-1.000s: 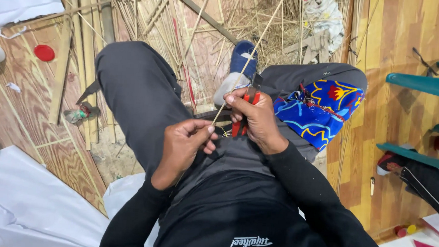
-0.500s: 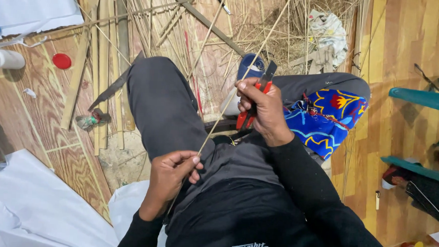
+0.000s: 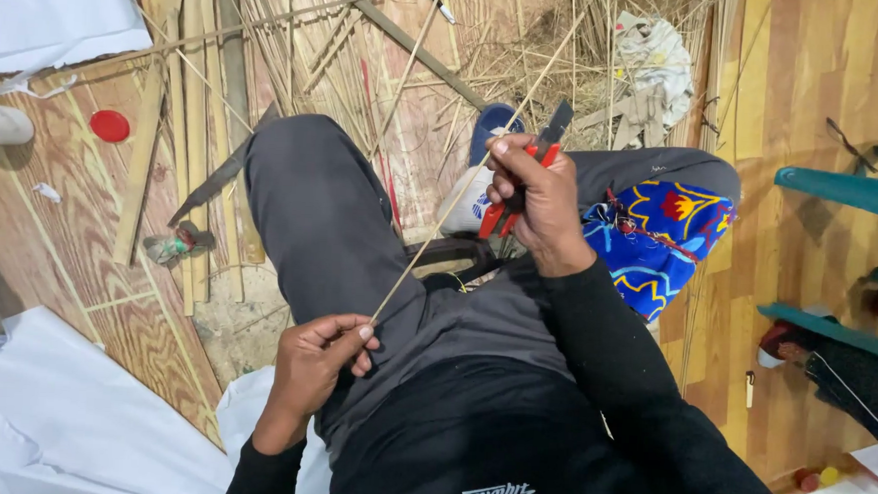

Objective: Assembling a kite-like toy by trimming wooden sticks and securing them to a colorful base.

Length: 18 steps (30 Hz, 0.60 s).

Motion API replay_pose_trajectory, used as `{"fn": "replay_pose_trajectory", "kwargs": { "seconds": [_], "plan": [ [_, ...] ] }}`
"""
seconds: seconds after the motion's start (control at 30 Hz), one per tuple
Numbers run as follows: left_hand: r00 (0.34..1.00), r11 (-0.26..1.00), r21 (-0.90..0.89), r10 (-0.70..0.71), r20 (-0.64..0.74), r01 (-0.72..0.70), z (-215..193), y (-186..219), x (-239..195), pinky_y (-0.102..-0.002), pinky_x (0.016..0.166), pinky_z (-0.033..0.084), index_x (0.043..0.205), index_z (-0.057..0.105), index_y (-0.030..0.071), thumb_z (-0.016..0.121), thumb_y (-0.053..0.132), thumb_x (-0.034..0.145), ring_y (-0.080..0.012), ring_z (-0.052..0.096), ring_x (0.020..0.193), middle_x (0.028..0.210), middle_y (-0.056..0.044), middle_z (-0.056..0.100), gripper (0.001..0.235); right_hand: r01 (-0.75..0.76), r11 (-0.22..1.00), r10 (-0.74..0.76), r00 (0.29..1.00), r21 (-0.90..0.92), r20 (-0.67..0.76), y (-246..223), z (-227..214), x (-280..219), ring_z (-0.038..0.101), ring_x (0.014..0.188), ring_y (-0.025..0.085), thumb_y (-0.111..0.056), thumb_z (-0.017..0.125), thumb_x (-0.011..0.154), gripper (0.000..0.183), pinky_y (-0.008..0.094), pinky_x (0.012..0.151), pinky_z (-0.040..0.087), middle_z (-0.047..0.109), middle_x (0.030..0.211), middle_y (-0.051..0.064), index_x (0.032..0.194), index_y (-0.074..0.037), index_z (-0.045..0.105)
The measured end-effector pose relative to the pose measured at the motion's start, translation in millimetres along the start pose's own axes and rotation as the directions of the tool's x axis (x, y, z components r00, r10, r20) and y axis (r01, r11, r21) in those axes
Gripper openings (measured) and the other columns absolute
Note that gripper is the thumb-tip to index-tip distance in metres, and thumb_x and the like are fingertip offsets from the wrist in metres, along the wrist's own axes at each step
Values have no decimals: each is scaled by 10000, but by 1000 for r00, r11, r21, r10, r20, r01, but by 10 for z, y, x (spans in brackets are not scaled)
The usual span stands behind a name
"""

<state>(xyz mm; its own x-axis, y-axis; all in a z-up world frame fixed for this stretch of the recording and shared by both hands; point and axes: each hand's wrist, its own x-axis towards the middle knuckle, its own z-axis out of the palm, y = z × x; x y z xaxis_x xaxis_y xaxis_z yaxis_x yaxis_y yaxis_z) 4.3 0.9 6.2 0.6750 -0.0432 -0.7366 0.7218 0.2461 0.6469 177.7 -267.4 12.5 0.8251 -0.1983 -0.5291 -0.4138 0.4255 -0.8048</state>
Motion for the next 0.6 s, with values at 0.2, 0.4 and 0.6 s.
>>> {"fn": "replay_pose_trajectory", "kwargs": {
  "seconds": [0.2,0.4,0.6],
  "plan": [
    [998,996,66,-58,13,57,20,186,-37,-280,502,529,1041,796,-148,724,-19,883,-186,627,521,738,-195,763,217,6,994,-18,993,105,113,-150,-102,36,499,529,90,-12,701,922,120,236,504,468,647,782,105,1007,72,711],
    [999,997,67,-40,19,38,57,176,-54,-273,514,527,1040,801,-137,728,-23,880,-180,627,529,750,-190,770,210,4,993,-17,994,116,110,-156,-127,-3,513,522,95,-24,708,920,125,240,491,480,640,790,105,1005,67,696],
    [989,988,55,144,-12,-144,243,180,42,-310,473,632,1013,779,-118,766,-25,854,-219,718,508,750,-250,766,184,48,997,-47,999,64,-19,-16,-71,-61,505,441,105,-42,799,858,142,313,457,526,618,694,152,969,19,735]
  ]
}}
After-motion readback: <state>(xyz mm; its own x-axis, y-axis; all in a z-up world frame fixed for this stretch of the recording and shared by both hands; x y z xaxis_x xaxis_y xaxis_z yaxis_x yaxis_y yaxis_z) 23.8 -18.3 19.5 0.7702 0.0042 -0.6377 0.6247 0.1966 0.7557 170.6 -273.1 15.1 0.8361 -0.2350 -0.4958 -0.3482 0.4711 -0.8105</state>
